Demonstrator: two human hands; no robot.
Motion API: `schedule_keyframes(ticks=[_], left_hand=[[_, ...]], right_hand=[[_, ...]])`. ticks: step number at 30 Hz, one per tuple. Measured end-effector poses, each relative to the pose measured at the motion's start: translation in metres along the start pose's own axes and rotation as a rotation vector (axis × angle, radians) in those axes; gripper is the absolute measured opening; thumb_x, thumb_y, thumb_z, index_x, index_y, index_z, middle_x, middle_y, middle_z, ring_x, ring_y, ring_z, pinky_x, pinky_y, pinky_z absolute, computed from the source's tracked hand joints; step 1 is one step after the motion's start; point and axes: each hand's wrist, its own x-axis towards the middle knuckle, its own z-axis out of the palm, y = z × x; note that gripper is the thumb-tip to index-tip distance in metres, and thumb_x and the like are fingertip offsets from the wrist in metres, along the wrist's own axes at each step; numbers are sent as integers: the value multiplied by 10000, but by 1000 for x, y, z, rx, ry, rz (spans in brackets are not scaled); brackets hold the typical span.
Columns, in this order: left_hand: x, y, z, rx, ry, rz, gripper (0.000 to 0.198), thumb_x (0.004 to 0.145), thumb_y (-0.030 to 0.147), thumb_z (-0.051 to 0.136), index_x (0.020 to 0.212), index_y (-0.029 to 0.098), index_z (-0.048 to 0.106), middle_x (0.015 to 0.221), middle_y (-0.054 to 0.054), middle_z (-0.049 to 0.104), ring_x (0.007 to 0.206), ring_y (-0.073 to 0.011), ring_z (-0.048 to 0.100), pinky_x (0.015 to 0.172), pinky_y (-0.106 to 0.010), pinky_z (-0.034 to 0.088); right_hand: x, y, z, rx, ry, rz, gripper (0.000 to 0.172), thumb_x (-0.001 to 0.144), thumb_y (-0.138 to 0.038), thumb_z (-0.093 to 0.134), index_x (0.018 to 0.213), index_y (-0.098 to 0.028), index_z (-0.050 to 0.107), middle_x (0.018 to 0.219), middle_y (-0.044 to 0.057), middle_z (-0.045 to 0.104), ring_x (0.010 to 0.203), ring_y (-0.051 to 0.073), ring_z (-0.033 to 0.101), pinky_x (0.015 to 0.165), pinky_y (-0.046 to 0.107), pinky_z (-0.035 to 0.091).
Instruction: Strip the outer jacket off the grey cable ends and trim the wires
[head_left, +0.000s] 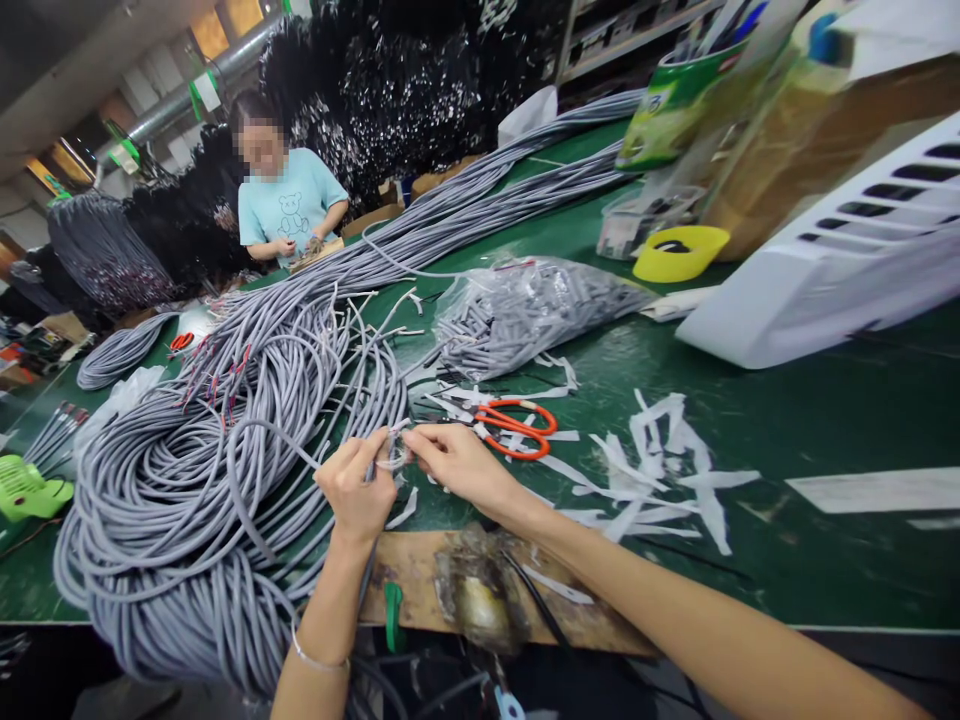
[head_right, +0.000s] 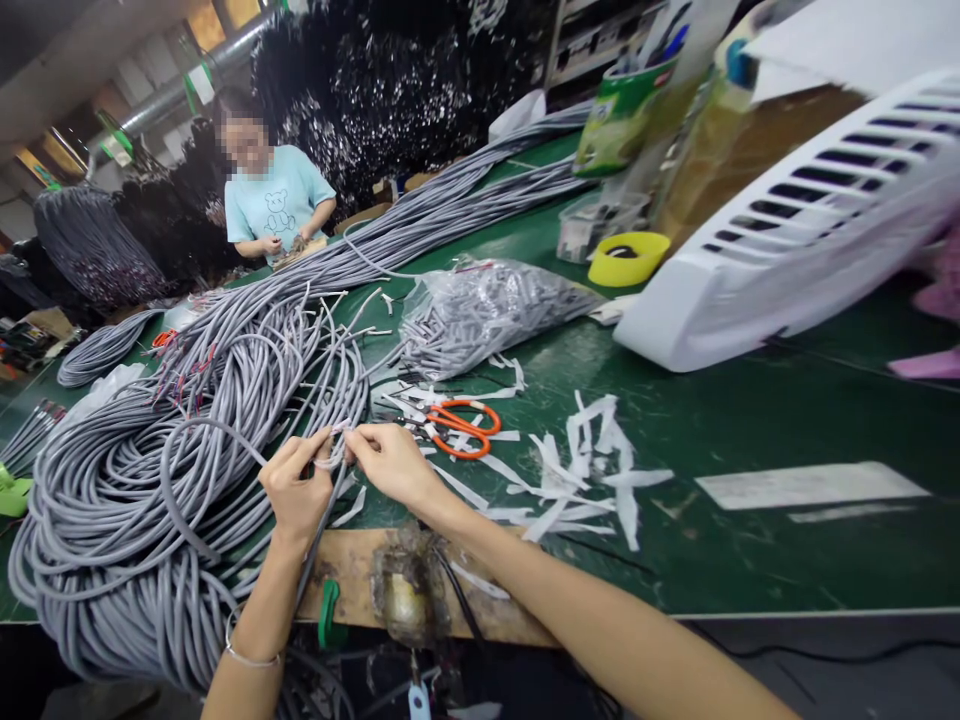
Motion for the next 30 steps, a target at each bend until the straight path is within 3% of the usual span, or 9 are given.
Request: schedule_keyframes(ticks=[22,30], left_hand=[[0,-2,1,29,-13,0,185,816,138,514,868,137,691,598,-21,618,524,-101,520,530,-207,390],[0,-3,2,56,-28,12,190,819,151,509,855,133,695,588,-25,612,520,-106,523,531,-208,392]], right_hand=[[-1,-4,0,42,-39,53,354,723,-444,375,507,-178,463,382,-56,325,356,65,268,375,216,196],[-1,-6,5,279,-21,240,307,737,-373,440,497,-182,439,336,-101,255,289,29,171,314,184,125]])
